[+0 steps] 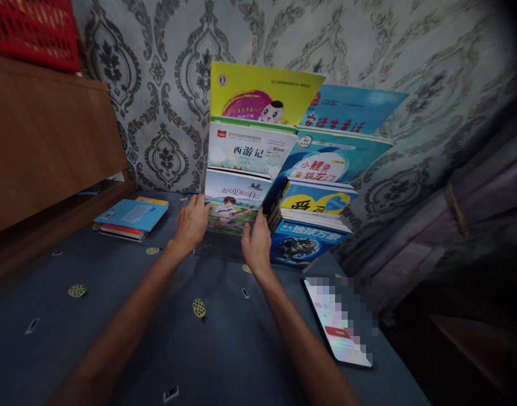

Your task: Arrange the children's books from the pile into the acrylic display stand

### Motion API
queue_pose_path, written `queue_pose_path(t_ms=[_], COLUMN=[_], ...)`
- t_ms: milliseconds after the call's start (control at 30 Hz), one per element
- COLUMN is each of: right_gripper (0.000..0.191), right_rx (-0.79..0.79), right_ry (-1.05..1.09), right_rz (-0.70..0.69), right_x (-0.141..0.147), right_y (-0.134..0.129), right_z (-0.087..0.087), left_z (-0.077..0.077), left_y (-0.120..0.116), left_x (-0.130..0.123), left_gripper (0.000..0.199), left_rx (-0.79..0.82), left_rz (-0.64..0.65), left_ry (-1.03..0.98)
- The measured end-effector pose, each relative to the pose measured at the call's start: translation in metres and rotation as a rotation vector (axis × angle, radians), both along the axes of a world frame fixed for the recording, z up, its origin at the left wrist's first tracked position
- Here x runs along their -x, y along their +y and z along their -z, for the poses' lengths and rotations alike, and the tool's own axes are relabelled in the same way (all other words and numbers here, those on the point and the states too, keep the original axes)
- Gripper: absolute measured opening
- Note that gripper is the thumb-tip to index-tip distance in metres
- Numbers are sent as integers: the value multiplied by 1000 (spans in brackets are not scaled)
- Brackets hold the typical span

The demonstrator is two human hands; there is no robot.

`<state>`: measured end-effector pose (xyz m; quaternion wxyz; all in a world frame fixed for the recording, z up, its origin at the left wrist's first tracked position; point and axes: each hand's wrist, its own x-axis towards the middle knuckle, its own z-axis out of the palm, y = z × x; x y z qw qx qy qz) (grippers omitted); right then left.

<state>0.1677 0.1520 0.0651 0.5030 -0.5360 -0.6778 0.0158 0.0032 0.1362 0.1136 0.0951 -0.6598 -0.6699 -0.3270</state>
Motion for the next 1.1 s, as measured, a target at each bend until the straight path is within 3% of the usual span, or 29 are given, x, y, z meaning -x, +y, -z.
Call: queue_pose_path(t_ms=[333, 633, 1100], right_gripper=[61, 60, 60], right_rx=[-12, 6, 23], right_ry=[-35, -41, -39], right_rz=[-24, -35, -60], right_x=[-4, -3, -1], right_y=[3, 3, 3], right_z=[2, 2, 5], left_z=[1, -3, 0], left_y=[11, 5, 11], left_x=[28, 26, 32], left_gripper=[14, 19, 15], left_rx=[-49, -76, -168], left_rz=[194, 100, 182], left_ry=[-33, -19, -107])
